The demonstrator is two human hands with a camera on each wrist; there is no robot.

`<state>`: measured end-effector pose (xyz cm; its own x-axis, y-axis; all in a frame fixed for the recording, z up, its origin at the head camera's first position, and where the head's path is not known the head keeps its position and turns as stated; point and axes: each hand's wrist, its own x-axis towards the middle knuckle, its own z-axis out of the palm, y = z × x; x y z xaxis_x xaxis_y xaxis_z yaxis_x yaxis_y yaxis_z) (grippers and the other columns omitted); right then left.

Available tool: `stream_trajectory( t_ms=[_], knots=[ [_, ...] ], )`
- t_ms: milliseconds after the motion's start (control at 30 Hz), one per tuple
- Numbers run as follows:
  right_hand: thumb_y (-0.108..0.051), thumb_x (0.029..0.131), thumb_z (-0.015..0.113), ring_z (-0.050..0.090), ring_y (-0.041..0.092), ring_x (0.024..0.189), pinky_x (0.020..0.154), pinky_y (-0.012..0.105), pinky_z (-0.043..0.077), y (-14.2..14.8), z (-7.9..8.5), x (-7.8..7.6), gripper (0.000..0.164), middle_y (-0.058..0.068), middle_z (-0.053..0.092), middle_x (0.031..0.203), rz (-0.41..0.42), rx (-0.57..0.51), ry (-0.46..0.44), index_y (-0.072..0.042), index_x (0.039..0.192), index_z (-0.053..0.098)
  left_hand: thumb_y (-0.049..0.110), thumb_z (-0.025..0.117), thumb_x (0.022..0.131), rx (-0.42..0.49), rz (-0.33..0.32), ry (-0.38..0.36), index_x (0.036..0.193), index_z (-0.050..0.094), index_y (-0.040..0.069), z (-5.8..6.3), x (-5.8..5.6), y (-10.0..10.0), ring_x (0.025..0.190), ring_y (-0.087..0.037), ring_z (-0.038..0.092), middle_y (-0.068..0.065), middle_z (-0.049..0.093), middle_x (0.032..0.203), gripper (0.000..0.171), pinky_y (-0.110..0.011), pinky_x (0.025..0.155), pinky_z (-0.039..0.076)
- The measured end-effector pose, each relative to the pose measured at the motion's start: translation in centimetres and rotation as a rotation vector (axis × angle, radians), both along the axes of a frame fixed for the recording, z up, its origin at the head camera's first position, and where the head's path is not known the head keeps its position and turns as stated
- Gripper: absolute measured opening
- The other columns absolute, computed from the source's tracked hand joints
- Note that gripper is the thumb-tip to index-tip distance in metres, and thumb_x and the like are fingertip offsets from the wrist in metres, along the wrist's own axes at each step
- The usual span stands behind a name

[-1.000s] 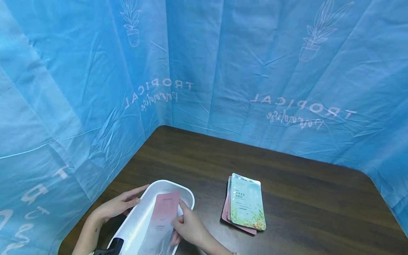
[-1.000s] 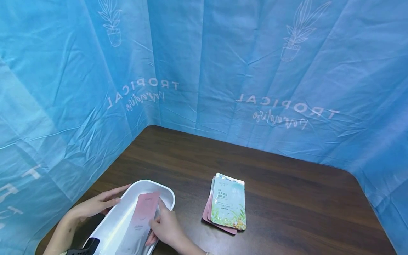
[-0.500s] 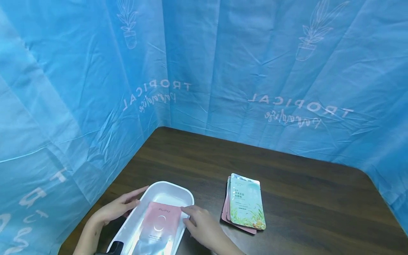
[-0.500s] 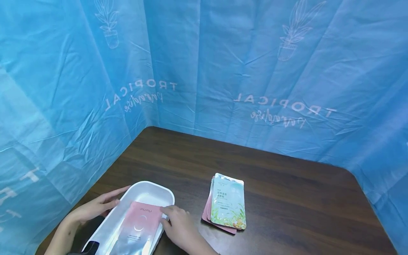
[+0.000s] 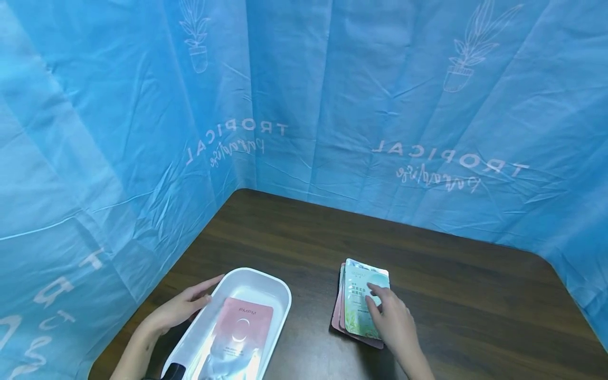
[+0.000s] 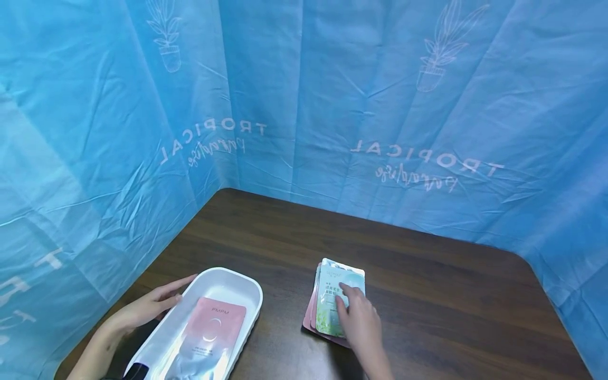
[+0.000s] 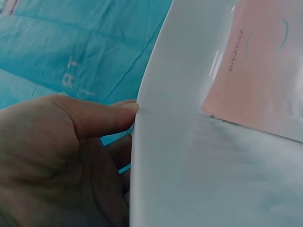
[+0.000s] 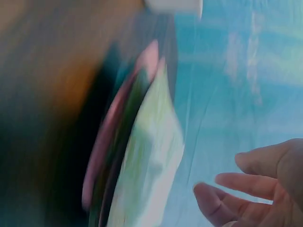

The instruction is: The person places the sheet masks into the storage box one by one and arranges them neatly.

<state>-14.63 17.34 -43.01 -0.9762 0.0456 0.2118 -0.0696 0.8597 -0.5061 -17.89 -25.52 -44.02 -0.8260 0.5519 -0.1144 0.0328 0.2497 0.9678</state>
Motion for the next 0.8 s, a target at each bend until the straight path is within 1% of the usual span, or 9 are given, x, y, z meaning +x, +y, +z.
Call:
stream_trajectory(
  t_ms=[67,167,267,367,433,533,633,733,800],
  knots=[
    [-0.013,0.089,0.063,0.058,0.021,0.068,0.055,0.040,0.045,1.7,-0.2,-0.2,0.031,0.016,0.062,0.098,-0.045,0.029,-0.041,0.002,0.117,0.062,0.012,0.040,0.101,-0.015,0.017,-0.002,0.145,0.016,-0.007,0.1,0.0,0.1,0.104,-0.040,0.052,-0.035,0.040,0.129,0.053,-0.041,0.074,0.049],
    [-0.014,0.090,0.062,0.059,0.033,0.077,0.061,0.047,0.046,3.5,-0.6,-0.5,0.037,0.023,0.058,0.100,-0.076,0.062,-0.115,0.006,0.120,0.057,0.011,0.040,0.101,-0.016,0.023,0.007,0.145,0.016,-0.008,0.1,0.1,0.2,0.101,-0.040,0.054,-0.034,0.043,0.126,0.053,-0.041,0.073,0.050],
    [-0.018,0.091,0.060,0.055,0.046,0.094,0.072,0.056,0.044,4.7,-1.3,-0.8,0.044,0.031,0.054,0.109,-0.068,0.094,-0.215,0.010,0.124,0.052,0.010,0.038,0.102,0.003,0.018,0.020,0.144,0.016,-0.009,0.1,0.3,0.3,0.099,-0.040,0.054,-0.035,0.043,0.126,0.052,-0.043,0.072,0.050],
    [-0.022,0.092,0.060,0.050,0.050,0.103,0.077,0.059,0.041,5.3,-2.1,-1.2,0.051,0.035,0.052,0.116,-0.054,0.097,-0.299,0.013,0.126,0.047,0.009,0.037,0.102,0.013,0.024,0.022,0.144,0.016,-0.010,0.1,0.5,0.4,0.097,-0.039,0.055,-0.034,0.044,0.124,0.051,-0.043,0.071,0.050],
    [-0.025,0.091,0.060,0.054,0.047,0.096,0.074,0.056,0.043,5.6,-2.6,-1.5,0.054,0.033,0.056,0.107,-0.051,0.079,-0.332,0.014,0.124,0.046,0.008,0.037,0.102,0.008,0.036,0.024,0.143,0.016,-0.011,0.1,0.6,0.6,0.097,-0.039,0.055,-0.034,0.046,0.122,0.050,-0.042,0.071,0.050],
    [-0.027,0.090,0.063,0.059,0.034,0.077,0.063,0.047,0.046,5.8,-3.1,-1.8,0.052,0.021,0.061,0.088,-0.050,0.039,-0.354,0.015,0.117,0.048,0.008,0.037,0.102,-0.010,0.063,0.026,0.142,0.016,-0.013,0.1,0.7,0.8,0.093,-0.036,0.056,-0.031,0.050,0.115,0.050,-0.041,0.069,0.050],
    [-0.028,0.088,0.066,0.053,0.021,0.065,0.056,0.039,0.043,6.1,-3.5,-2.0,0.046,0.008,0.057,0.077,-0.046,-0.023,-0.359,0.012,0.105,0.051,0.009,0.038,0.102,-0.022,0.086,0.025,0.142,0.016,-0.014,0.2,0.8,1.1,0.087,-0.033,0.057,-0.026,0.053,0.106,0.051,-0.039,0.066,0.051],
    [-0.025,0.087,0.067,0.049,0.020,0.060,0.054,0.036,0.040,6.4,-3.9,-2.1,0.034,0.006,0.053,0.072,-0.040,-0.110,-0.348,0.005,0.091,0.050,0.010,0.038,0.102,-0.029,0.105,0.028,0.142,0.017,-0.014,0.2,0.8,1.2,0.083,-0.031,0.057,-0.022,0.055,0.099,0.051,-0.038,0.064,0.050],
    [-0.020,0.087,0.066,0.046,0.019,0.055,0.051,0.033,0.037,6.7,-4.2,-2.1,0.026,0.004,0.049,0.065,-0.036,-0.178,-0.328,0.000,0.084,0.049,0.009,0.038,0.101,-0.031,0.117,0.028,0.141,0.018,-0.014,0.2,0.7,1.4,0.085,-0.032,0.057,-0.023,0.055,0.101,0.050,-0.038,0.065,0.051]
  ],
)
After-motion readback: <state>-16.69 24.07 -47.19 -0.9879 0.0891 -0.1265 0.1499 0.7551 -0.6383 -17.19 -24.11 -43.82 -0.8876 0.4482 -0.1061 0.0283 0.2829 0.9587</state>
